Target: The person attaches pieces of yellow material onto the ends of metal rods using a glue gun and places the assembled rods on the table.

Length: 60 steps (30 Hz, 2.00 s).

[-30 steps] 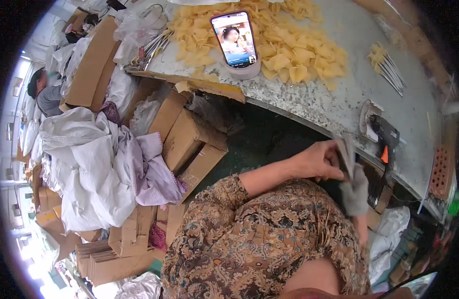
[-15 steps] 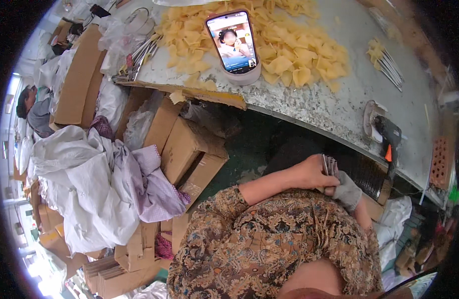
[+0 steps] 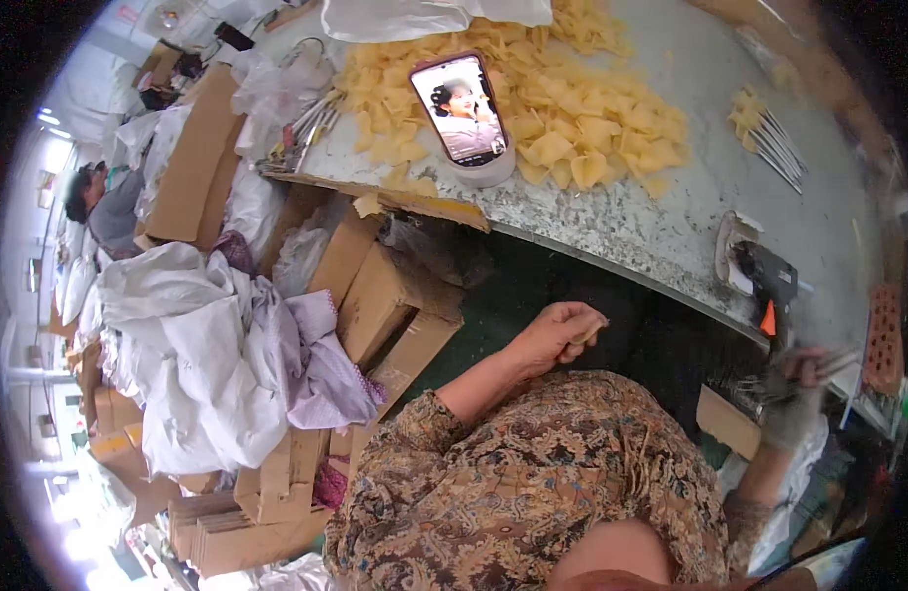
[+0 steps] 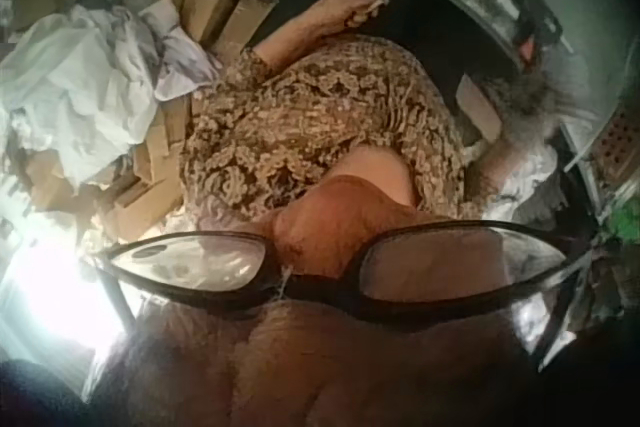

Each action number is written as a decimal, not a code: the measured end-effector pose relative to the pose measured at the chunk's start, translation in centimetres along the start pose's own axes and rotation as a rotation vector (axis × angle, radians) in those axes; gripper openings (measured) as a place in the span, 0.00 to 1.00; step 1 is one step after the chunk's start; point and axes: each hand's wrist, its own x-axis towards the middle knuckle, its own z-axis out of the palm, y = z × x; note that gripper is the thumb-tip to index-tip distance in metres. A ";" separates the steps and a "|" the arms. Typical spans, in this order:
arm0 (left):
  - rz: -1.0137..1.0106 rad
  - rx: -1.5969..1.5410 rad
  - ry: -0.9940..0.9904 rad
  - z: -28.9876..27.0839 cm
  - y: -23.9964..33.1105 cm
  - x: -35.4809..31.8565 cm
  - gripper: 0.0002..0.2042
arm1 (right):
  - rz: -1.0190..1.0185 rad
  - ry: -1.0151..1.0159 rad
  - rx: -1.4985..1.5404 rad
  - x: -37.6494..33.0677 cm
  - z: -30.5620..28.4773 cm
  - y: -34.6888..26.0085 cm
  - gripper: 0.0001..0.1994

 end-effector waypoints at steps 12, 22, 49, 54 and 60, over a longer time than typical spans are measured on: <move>0.206 0.305 0.154 7.5 4.2 2.9 0.09 | -0.409 0.692 -0.635 11.3 -14.6 3.7 0.08; 0.292 0.498 0.154 11.0 6.7 11.3 0.09 | 0.033 0.321 -1.323 5.2 -0.9 0.4 0.21; 0.327 0.727 0.149 12.5 6.6 11.6 0.08 | 0.022 0.178 -1.542 3.5 -0.9 -0.7 0.19; 0.254 0.388 0.005 10.3 4.9 9.0 0.09 | -0.021 0.161 -1.124 1.5 1.6 -2.4 0.14; 0.139 0.055 -0.083 10.4 4.6 7.4 0.10 | 0.136 -0.015 -0.833 1.7 4.2 -1.3 0.12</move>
